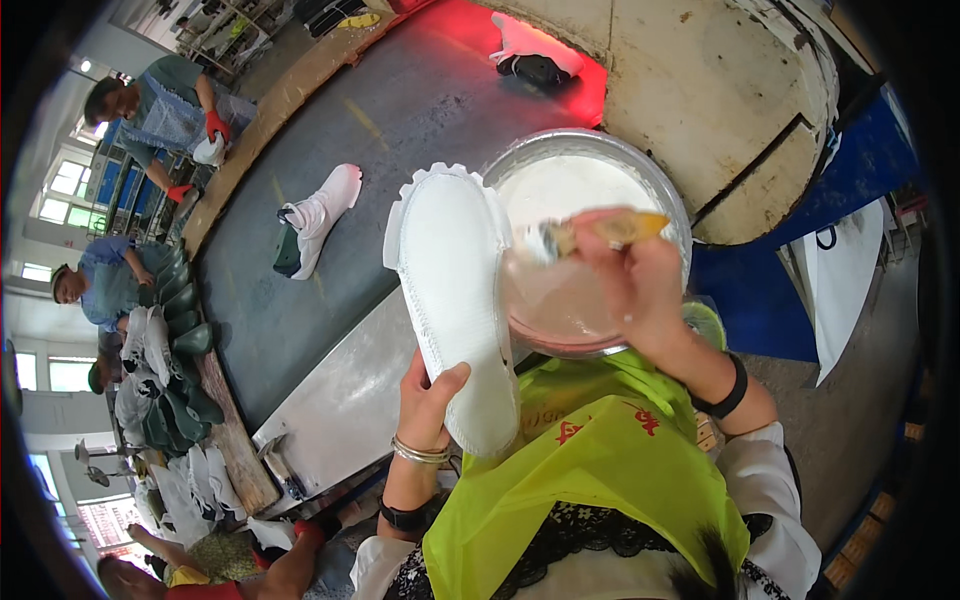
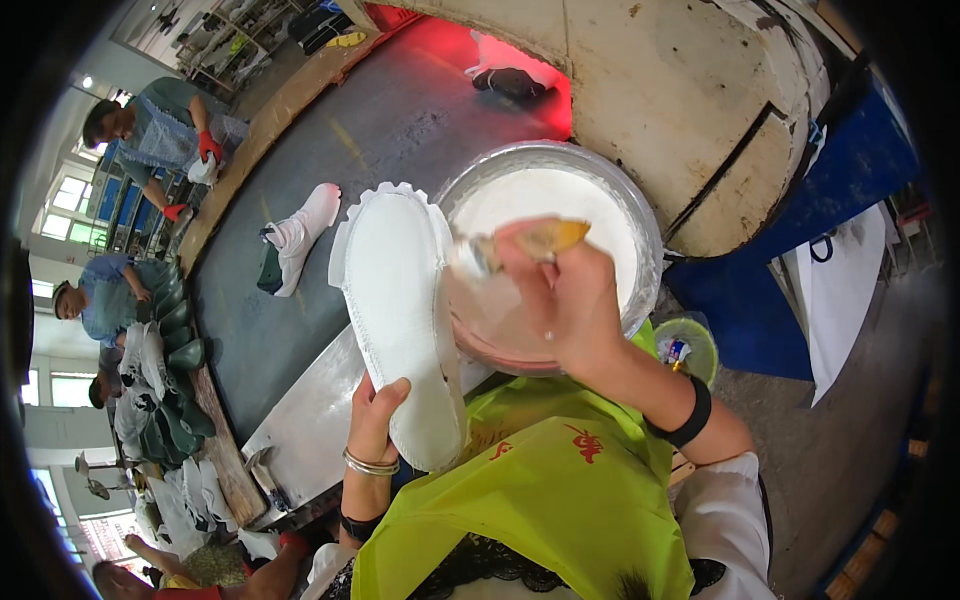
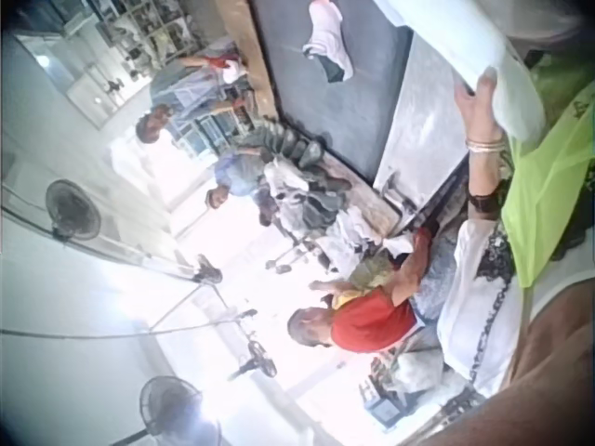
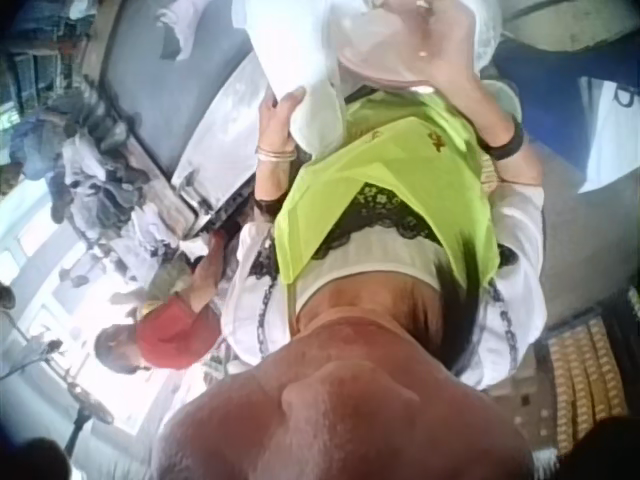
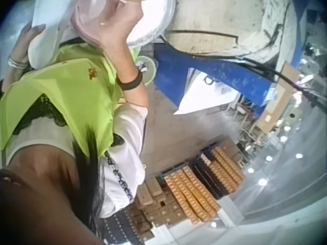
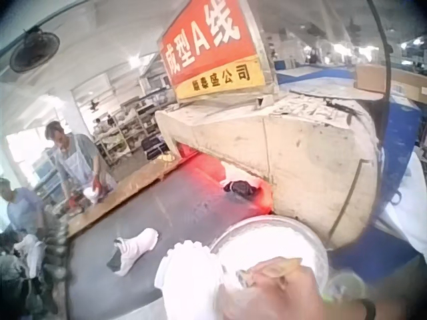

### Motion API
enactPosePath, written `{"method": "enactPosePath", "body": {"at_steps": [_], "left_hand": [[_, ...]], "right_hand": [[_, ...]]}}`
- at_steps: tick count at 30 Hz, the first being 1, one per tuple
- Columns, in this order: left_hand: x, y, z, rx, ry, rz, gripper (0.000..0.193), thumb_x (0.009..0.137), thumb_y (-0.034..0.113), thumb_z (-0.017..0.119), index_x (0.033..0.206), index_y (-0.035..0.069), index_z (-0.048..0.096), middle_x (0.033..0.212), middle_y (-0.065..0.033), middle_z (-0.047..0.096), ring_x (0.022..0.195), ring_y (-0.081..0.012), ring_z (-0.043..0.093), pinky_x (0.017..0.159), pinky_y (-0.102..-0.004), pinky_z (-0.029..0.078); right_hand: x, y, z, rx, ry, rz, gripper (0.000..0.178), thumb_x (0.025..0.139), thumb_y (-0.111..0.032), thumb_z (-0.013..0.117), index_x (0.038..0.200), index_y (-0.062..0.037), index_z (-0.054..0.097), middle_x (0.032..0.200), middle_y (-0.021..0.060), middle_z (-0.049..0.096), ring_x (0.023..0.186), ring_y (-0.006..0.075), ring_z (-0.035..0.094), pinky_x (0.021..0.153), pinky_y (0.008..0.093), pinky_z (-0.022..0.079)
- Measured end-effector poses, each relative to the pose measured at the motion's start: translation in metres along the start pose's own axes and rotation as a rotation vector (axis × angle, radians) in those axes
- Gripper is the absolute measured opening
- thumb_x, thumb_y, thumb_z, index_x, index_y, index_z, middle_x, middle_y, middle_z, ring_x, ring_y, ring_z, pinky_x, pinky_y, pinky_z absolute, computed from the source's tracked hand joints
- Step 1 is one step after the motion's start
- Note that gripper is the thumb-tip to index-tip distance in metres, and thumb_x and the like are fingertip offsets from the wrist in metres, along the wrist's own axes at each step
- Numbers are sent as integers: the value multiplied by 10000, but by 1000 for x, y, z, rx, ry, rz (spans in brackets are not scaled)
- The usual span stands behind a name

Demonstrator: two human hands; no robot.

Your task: Applying a white adhesive substance to the outer edge of shoe soles using a manual brush.

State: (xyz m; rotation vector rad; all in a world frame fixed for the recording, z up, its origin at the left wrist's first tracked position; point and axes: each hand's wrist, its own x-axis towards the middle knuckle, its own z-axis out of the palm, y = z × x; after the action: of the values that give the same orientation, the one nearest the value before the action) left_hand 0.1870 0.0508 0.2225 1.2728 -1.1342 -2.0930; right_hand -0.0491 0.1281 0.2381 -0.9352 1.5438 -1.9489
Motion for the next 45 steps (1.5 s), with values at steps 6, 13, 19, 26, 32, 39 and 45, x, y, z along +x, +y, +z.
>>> {"method": "enactPosePath", "body": {"at_steps": [6, 13, 19, 26, 32, 39, 45], "left_hand": [[11, -12, 3, 327, -12, 237, 806, 700, 134, 752, 1406, 27, 377, 1241, -133, 562, 1093, -220, 575, 942, -331, 446], [13, -27, 0, 844, 208, 511, 891, 638, 215, 793, 1393, 1, 371, 1343, -218, 437, 1188, -339, 497, 994, -368, 411], [11, -25, 6, 889, 255, 619, 854, 642, 199, 783, 1378, -9, 401, 1377, -245, 418, 1305, -325, 400, 1000, -383, 402], [12, -30, -3, 880, 305, 627, 898, 607, 200, 803, 1383, 1, 398, 1388, -284, 376, 1284, -374, 412, 994, -405, 414], [12, -26, -2, 915, 303, 676, 923, 578, 199, 819, 1386, 21, 410, 1389, -305, 349, 1252, -396, 448, 988, -417, 425], [7, -25, -5, 924, 317, 689, 913, 583, 200, 818, 1382, 18, 415, 1401, -303, 337, 1263, -399, 435, 998, -413, 415], [9, -18, -10, 744, 268, 553, 885, 602, 205, 812, 1371, 12, 421, 1391, -268, 365, 1244, -370, 456, 987, -406, 422]], "right_hand": [[60, -17, 25, -37, 4, -172, 169, 923, -108, 579, 997, 37, 625, 816, 54, 650, 712, 87, 600, 633, 234, 485], [19, -25, 41, 51, -135, 45, 218, 913, -136, 585, 954, 75, 617, 792, 101, 667, 716, 129, 648, 635, 261, 498], [51, 2, 48, 18, 44, -40, 207, 913, -142, 590, 952, 59, 617, 799, 111, 671, 704, 141, 646, 648, 274, 507], [51, -15, 43, 1, 38, 24, 200, 907, -147, 604, 974, 41, 613, 805, 129, 667, 699, 159, 648, 647, 269, 509], [22, -12, 45, -316, -228, -277, 205, 882, -139, 621, 991, 35, 610, 781, 166, 653, 685, 175, 647, 636, 258, 496], [64, 3, 51, -143, 52, -106, 210, 891, -155, 614, 956, 44, 619, 784, 156, 659, 673, 191, 646, 626, 299, 490], [11, -12, 49, -491, -235, -473, 225, 909, -169, 592, 958, 50, 616, 805, 161, 665, 673, 226, 654, 629, 312, 505]]}}
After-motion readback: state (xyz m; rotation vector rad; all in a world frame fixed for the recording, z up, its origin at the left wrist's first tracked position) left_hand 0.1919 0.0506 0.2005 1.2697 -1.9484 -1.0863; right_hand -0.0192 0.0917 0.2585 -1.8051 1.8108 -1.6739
